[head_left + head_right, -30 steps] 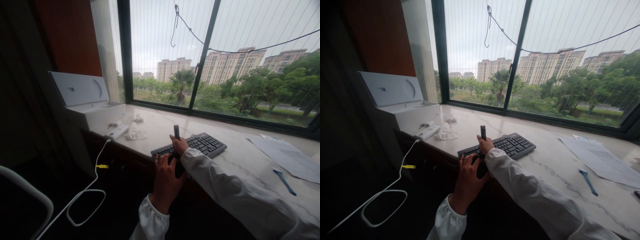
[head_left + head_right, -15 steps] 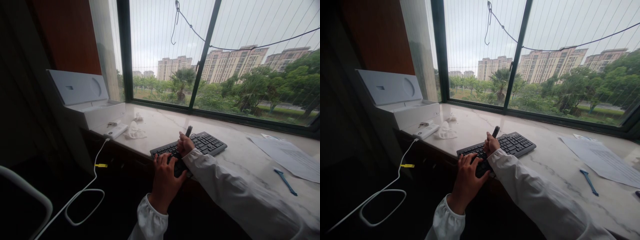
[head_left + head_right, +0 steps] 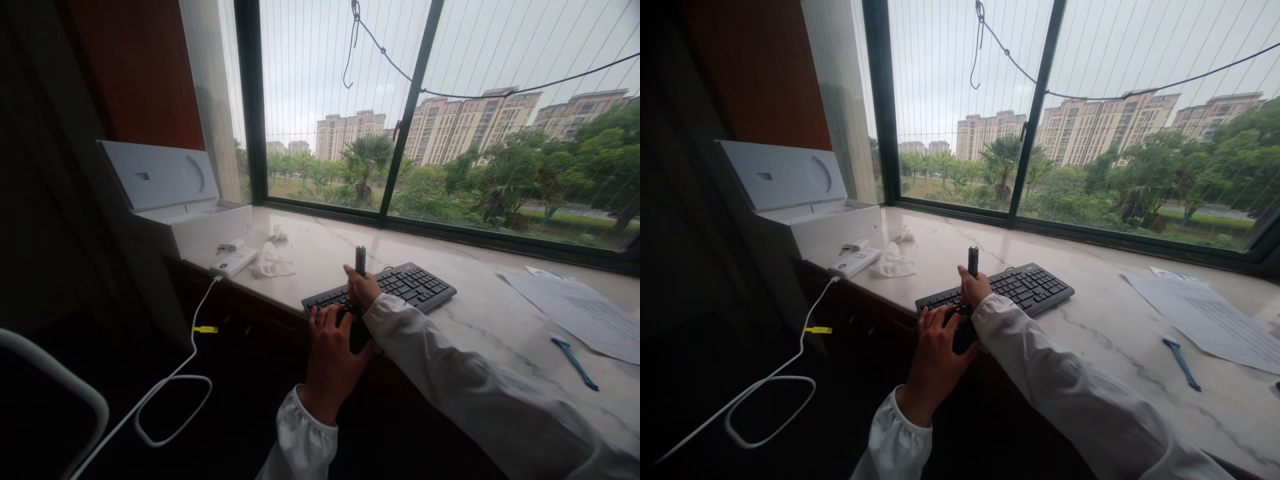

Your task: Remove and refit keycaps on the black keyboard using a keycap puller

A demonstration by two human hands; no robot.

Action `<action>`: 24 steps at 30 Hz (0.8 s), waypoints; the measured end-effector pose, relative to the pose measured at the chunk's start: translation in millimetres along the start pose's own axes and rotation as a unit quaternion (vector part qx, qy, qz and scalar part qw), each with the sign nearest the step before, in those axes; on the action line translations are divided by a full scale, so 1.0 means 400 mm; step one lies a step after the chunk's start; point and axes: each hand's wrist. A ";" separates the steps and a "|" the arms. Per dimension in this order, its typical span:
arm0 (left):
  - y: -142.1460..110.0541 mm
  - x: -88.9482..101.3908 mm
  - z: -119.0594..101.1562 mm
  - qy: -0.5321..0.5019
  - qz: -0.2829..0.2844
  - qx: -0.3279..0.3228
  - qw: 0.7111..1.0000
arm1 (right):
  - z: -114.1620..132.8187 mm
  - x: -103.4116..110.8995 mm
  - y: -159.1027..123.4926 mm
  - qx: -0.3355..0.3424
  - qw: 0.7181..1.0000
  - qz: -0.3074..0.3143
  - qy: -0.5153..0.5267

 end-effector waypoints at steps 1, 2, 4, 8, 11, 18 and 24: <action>0.000 0.000 0.000 0.003 0.000 0.001 1.000 | 0.006 0.002 -0.001 -0.009 1.000 -0.006 0.013; 0.000 0.001 0.000 0.006 0.000 0.002 1.000 | 0.013 0.004 -0.002 -0.019 0.999 -0.013 0.028; 0.000 0.001 0.000 0.008 0.000 0.001 1.000 | 0.026 0.011 -0.003 -0.033 0.998 -0.026 0.054; 0.000 0.001 0.000 0.004 -0.001 -0.001 1.000 | 0.037 0.017 -0.003 -0.038 0.994 -0.046 0.090; 0.000 0.002 -0.001 0.008 0.001 -0.001 1.000 | 0.047 0.010 -0.005 -0.025 0.993 -0.051 0.105; 0.026 0.020 -0.001 0.030 0.018 -0.002 0.999 | 0.124 0.076 0.002 0.173 0.984 -0.005 -0.033; 0.103 0.025 -0.009 0.112 0.060 -0.035 0.991 | 0.153 0.226 0.026 0.419 0.777 0.010 -0.470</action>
Point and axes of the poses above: each hand's wrist, its own y-axis towards the middle knuckle, its own x-axis out of the back of the hand, z = x × y, and after that the axes turned 8 degrees about y, right-handed
